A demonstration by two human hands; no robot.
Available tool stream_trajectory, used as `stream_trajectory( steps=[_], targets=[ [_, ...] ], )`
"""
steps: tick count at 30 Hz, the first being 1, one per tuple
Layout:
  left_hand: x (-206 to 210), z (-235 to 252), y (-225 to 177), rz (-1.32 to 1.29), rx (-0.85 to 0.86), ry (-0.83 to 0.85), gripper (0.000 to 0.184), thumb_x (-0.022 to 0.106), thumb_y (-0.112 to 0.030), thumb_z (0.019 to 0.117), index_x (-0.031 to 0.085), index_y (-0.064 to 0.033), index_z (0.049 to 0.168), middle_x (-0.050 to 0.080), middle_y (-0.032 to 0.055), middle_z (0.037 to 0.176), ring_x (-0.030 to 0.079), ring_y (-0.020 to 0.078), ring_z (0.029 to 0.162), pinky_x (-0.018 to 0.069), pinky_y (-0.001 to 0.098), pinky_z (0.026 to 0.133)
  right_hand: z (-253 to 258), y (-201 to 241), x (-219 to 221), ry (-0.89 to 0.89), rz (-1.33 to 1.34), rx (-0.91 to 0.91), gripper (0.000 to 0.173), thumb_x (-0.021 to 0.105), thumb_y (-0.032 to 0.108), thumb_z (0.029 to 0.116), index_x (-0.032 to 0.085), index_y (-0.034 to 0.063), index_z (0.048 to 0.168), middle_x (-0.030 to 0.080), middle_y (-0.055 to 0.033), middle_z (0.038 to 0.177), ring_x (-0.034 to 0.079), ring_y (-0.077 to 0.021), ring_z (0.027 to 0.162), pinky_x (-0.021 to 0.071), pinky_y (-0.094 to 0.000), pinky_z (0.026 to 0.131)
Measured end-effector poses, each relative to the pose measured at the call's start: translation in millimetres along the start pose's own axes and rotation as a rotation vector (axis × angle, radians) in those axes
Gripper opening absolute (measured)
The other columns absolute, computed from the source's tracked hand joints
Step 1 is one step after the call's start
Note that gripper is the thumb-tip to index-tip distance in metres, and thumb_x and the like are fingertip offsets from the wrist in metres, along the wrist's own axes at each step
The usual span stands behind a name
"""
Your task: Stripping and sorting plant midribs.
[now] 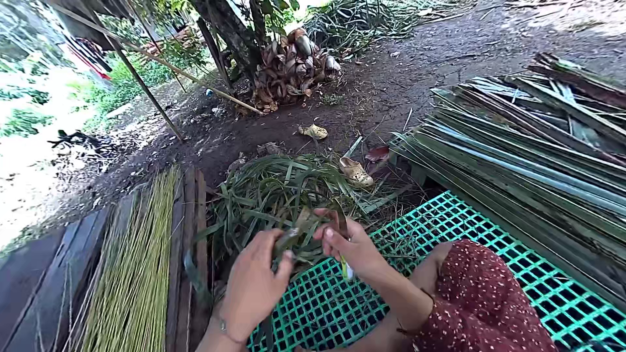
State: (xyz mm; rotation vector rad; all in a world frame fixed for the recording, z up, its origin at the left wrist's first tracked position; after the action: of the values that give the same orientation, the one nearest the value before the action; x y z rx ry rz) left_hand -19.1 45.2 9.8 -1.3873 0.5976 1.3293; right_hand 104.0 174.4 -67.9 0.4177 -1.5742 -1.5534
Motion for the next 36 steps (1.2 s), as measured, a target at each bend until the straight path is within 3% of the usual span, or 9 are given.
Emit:
stream_trajectory(
  steps=[3, 7, 18, 22, 24, 26, 31, 34, 36],
  targets=[
    [15.1, 10.3, -16.4, -0.135, 0.008, 0.048, 0.036, 0.061, -0.04, 0.0994, 0.072, -0.006, 0.106, 0.069, 0.008, 0.097, 0.066, 0.0184, 0.083, 0.0553, 0.0389, 0.074, -6.0, 0.0, 11.8, -0.21, 0.199, -0.107, 0.019, 0.053, 0.005, 0.0999, 0.058, 0.0009, 0.118, 0.065, 0.0043, 0.079, 0.06, -0.0016, 0.061, 0.0525, -0.0178, 0.058],
    [24.7, 14.9, -12.6, -0.389, -0.046, 0.019, 0.023, 0.065, -0.028, 0.0976, 0.068, -0.0082, 0.086, 0.058, -0.0039, 0.081, 0.053, -0.0003, 0.072, 0.0428, 0.0159, 0.066, -15.3, -1.2, 6.0, -0.28, 0.248, -0.173, 0.011, 0.055, 0.002, 0.0988, 0.062, 0.0029, 0.107, 0.069, 0.0013, 0.079, 0.062, -0.003, 0.06, 0.0539, -0.0178, 0.057],
    [32.6, 43.0, 52.9, -0.537, -0.555, -0.134, 0.025, 0.061, -0.017, 0.1034, 0.054, -0.0053, 0.082, 0.049, 0.0014, 0.071, 0.048, 0.0102, 0.064, 0.0418, 0.0285, 0.062, -53.7, 3.2, -1.2, -0.426, -0.032, -0.519, 0.009, 0.065, 0.019, 0.0992, 0.067, 0.0245, 0.107, 0.076, 0.011, 0.095, 0.069, 0.0005, 0.073, 0.0586, -0.016, 0.066],
    [28.6, 40.8, 104.3, -0.092, -0.651, -0.009, 0.029, 0.062, -0.024, 0.1036, 0.066, 0.0026, 0.114, 0.066, 0.0229, 0.108, 0.063, 0.0377, 0.102, 0.0482, 0.0578, 0.09, -64.1, 27.1, -30.3, -0.492, -0.07, -0.617, 0.01, 0.066, 0.026, 0.0997, 0.066, 0.0269, 0.11, 0.074, 0.0111, 0.093, 0.069, -0.001, 0.07, 0.0589, -0.0165, 0.063],
    [32.9, 35.0, 106.5, -0.035, -0.607, 0.092, 0.06, 0.062, -0.035, 0.1029, 0.048, 0.001, 0.149, 0.043, 0.029, 0.153, 0.043, 0.0497, 0.139, 0.0354, 0.0688, 0.109, -58.8, 32.1, -43.0, -0.458, -0.094, -0.557, 0.009, 0.064, 0.022, 0.1009, 0.062, 0.0212, 0.109, 0.074, 0.0104, 0.091, 0.067, -0.0006, 0.068, 0.0576, -0.0164, 0.061],
    [32.6, 31.6, 78.2, -0.13, -0.421, 0.086, 0.07, 0.054, -0.04, 0.1057, 0.031, -0.0002, 0.159, 0.025, 0.027, 0.165, 0.031, 0.0471, 0.149, 0.0307, 0.0656, 0.116, -53.0, 27.6, -48.4, -0.44, -0.105, -0.468, 0.008, 0.059, 0.014, 0.1011, 0.058, 0.0156, 0.108, 0.073, 0.0097, 0.088, 0.065, 0.0005, 0.065, 0.0553, -0.0156, 0.059],
    [31.6, 16.9, -24.3, -0.222, 0.153, 0.241, 0.038, 0.051, -0.033, 0.1072, 0.071, -0.0065, 0.127, 0.073, 0.0114, 0.118, 0.071, 0.0268, 0.108, 0.0553, 0.0509, 0.095, -40.2, 17.7, -45.7, -0.416, 0.008, -0.259, 0.009, 0.051, 0.007, 0.1012, 0.055, 0.0063, 0.109, 0.072, 0.0034, 0.086, 0.061, -0.0006, 0.06, 0.0512, -0.015, 0.055],
    [30.8, 7.2, -43.3, -0.156, 0.302, 0.069, 0.026, 0.053, -0.018, 0.1039, 0.073, -0.0032, 0.097, 0.072, 0.0109, 0.086, 0.071, 0.0238, 0.075, 0.0583, 0.0415, 0.069, -35.5, 12.0, -42.2, -0.199, 0.013, -0.104, 0.064, 0.047, 0.053, 0.1037, 0.04, 0.0005, 0.139, 0.068, 0.0055, 0.099, 0.06, -0.0003, 0.071, 0.05, -0.0155, 0.062],
    [26.6, 4.0, -44.3, -0.109, 0.336, -0.074, 0.024, 0.052, -0.016, 0.1012, 0.071, -0.0041, 0.091, 0.07, 0.0086, 0.08, 0.068, 0.0199, 0.07, 0.0569, 0.034, 0.065, -38.0, 9.5, -32.7, -0.036, 0.103, 0.0, 0.069, 0.046, 0.057, 0.1025, 0.039, 0.0038, 0.146, 0.066, 0.0091, 0.086, 0.06, -0.0007, 0.068, 0.0519, -0.0172, 0.065]
  ],
)
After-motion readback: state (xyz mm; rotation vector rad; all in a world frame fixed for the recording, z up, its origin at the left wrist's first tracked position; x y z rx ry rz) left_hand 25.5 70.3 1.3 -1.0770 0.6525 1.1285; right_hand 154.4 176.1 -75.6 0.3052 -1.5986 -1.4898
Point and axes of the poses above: each hand's wrist, its own z-axis towards the middle knuckle, its own x-axis out of the palm, y = z × x, the point moved 5 cm from there along z, towards the middle knuckle
